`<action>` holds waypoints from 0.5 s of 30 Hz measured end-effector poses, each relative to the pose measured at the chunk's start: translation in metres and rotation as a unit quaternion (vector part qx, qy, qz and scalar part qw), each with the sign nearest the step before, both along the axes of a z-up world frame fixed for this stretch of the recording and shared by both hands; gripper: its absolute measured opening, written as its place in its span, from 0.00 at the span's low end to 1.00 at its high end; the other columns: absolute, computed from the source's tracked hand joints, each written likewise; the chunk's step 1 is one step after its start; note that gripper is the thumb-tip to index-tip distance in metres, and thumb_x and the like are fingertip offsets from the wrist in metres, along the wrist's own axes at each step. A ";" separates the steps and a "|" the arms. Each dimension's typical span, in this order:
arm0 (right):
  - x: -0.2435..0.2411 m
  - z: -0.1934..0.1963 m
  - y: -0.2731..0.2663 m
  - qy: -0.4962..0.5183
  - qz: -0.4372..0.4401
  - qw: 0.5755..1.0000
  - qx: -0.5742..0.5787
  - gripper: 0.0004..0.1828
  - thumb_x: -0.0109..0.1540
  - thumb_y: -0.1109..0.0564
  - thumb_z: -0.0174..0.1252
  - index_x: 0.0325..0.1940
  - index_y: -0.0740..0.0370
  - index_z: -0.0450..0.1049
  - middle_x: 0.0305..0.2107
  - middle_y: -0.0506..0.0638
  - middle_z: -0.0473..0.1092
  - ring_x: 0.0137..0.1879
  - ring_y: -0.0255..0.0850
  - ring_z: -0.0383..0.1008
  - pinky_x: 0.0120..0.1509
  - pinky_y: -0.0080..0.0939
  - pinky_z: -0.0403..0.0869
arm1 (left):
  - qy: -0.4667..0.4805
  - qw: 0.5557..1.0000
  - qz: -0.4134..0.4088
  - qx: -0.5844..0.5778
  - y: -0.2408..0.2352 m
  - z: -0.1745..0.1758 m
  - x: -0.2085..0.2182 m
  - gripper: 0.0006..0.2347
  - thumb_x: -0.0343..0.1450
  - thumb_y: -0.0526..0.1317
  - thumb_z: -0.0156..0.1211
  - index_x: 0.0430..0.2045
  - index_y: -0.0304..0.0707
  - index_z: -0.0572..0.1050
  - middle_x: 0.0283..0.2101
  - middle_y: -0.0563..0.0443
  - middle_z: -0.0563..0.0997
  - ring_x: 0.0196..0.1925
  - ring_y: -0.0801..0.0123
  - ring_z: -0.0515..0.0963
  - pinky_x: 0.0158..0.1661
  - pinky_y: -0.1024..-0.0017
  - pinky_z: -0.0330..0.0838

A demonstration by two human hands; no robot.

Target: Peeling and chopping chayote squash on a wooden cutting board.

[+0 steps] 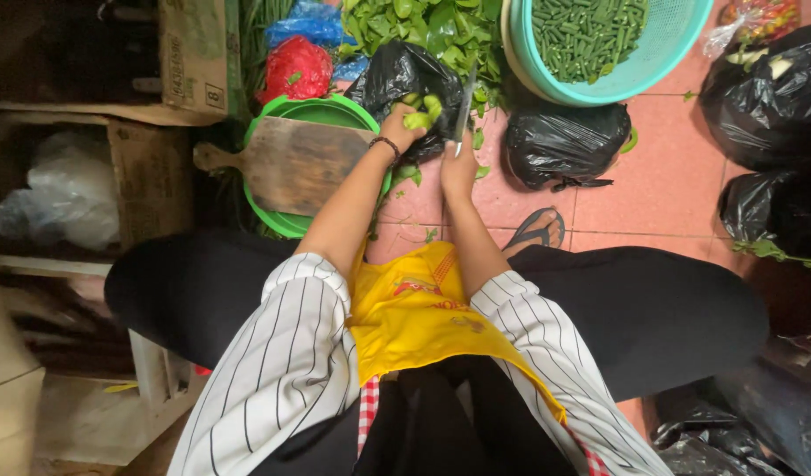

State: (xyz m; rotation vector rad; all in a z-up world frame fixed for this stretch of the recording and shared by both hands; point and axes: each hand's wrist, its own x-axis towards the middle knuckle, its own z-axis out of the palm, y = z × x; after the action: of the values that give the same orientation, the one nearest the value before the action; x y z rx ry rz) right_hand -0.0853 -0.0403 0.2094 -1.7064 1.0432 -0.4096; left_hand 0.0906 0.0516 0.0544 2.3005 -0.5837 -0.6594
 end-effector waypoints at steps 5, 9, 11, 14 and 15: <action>0.005 0.031 0.005 0.006 -0.001 0.999 -0.044 0.20 0.67 0.54 0.52 0.63 0.59 0.65 0.38 0.68 0.76 0.44 0.67 0.76 0.47 0.62 0.71 | 0.243 0.923 0.119 -0.274 0.023 0.113 0.006 0.19 0.69 0.41 0.62 0.55 0.51 0.67 0.47 0.49 0.80 0.40 0.62 0.80 0.38 0.71 0.72; 0.011 0.024 0.033 0.081 0.098 0.990 -0.054 0.15 0.67 0.51 0.55 0.49 0.64 0.66 0.32 0.68 0.76 0.40 0.68 0.77 0.46 0.64 0.73 | 0.428 0.759 0.190 -0.452 0.071 0.161 0.009 0.17 0.72 0.41 0.62 0.54 0.47 0.67 0.45 0.43 0.81 0.33 0.60 0.82 0.30 0.72 0.77; 0.009 0.017 0.052 0.093 0.146 0.982 -0.074 0.13 0.67 0.52 0.55 0.49 0.64 0.66 0.32 0.69 0.75 0.41 0.69 0.77 0.47 0.66 0.72 | 0.396 0.794 0.229 -0.401 0.099 0.153 0.009 0.18 0.71 0.39 0.65 0.53 0.50 0.66 0.46 0.45 0.80 0.33 0.61 0.82 0.31 0.72 0.76; -0.001 0.034 0.077 0.135 0.226 0.960 -0.095 0.13 0.67 0.53 0.54 0.49 0.64 0.66 0.33 0.71 0.75 0.42 0.71 0.76 0.48 0.69 0.71 | 0.312 0.866 0.275 -0.278 0.141 0.109 0.010 0.21 0.67 0.38 0.72 0.50 0.52 0.67 0.46 0.49 0.78 0.36 0.64 0.82 0.31 0.69 0.80; -0.004 0.045 0.084 0.160 0.257 0.948 -0.098 0.14 0.67 0.52 0.53 0.49 0.65 0.66 0.34 0.71 0.75 0.43 0.72 0.75 0.48 0.70 0.70 | 0.256 0.903 0.277 -0.207 0.154 0.089 0.013 0.21 0.65 0.39 0.75 0.48 0.51 0.68 0.46 0.50 0.78 0.38 0.66 0.83 0.32 0.66 0.83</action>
State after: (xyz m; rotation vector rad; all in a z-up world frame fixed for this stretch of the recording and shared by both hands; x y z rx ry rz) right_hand -0.0891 0.0433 0.2545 -2.1904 0.7509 0.1112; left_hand 0.1034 0.2056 0.1431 1.6709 0.1741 -0.7271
